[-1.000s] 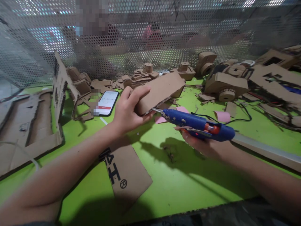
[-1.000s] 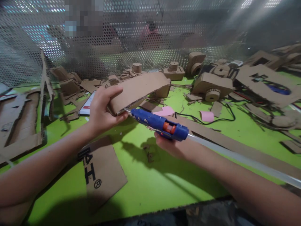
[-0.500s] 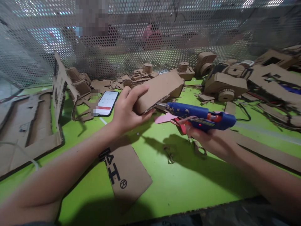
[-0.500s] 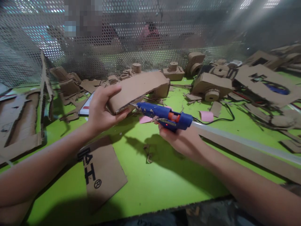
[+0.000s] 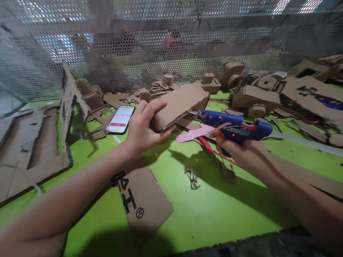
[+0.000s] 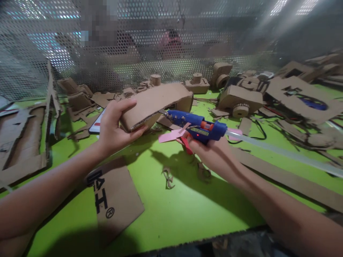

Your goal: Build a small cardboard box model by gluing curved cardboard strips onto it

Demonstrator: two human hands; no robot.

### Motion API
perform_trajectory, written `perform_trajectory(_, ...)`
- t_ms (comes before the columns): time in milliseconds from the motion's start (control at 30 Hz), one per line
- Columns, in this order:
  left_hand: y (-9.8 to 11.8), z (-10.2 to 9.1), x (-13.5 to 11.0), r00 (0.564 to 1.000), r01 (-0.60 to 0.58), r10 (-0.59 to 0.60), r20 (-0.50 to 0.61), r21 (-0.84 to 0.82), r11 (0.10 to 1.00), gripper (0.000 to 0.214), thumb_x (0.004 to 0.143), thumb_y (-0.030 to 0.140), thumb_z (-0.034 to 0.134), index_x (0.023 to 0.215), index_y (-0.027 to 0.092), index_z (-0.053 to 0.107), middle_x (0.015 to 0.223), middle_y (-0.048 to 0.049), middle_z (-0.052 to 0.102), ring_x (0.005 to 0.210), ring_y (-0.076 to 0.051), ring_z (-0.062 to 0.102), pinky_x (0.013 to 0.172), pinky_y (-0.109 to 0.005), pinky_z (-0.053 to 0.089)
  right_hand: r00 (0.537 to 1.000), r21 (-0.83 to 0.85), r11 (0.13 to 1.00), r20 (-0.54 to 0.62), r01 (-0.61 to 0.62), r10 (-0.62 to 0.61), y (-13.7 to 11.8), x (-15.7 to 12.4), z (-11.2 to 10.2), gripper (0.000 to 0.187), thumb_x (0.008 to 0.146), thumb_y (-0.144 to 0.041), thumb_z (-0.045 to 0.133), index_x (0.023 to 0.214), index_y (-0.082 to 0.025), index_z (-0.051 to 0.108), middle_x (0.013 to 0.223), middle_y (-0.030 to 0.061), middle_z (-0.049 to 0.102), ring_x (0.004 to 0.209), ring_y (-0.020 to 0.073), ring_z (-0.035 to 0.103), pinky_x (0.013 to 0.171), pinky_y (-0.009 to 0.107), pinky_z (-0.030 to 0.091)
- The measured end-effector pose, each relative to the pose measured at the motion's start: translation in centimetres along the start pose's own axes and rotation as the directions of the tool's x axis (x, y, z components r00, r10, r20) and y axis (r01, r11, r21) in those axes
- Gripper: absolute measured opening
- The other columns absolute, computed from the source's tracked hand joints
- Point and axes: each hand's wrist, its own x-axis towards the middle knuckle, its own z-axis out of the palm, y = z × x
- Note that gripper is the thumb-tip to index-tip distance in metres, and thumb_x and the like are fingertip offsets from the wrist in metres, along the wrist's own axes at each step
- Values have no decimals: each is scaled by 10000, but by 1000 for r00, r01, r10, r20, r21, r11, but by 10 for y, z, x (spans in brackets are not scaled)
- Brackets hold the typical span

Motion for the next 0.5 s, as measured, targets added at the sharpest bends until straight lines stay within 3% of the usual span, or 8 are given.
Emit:
perform_trajectory(133, 0, 0, 0, 1000, -3, 3, 5, 12, 1000, 610, 919, 494, 821, 1434, 265, 586, 1280, -86, 743, 990, -242, 686, 894, -398, 588, 998, -2, 998, -9, -66, 66, -4, 2, -1, 341, 676, -587, 559, 766, -277, 669, 695, 56, 667, 688, 265, 641, 597, 391, 522)
perform_trajectory(267, 1, 1, -1, 1000, 27, -27, 10, 6, 1000, 612, 917, 488, 821, 1435, 266, 582, 1289, -90, 734, 1009, -245, 681, 904, -401, 585, 998, -20, 998, 5, -57, 57, -5, 3, -2, 329, 676, -589, 547, 753, -282, 637, 659, 46, 615, 636, 237, 583, 552, 368, 485)
perform_trajectory(500, 3, 1, -2, 999, 48, -48, 7, -20, 999, 601, 911, 430, 837, 1437, 290, 581, 1275, -80, 716, 1032, -252, 668, 929, -400, 567, 998, -1, 998, -39, 59, -58, 7, 5, -5, 264, 776, -505, 597, 853, -270, 691, 665, 28, 643, 623, 226, 606, 561, 351, 504)
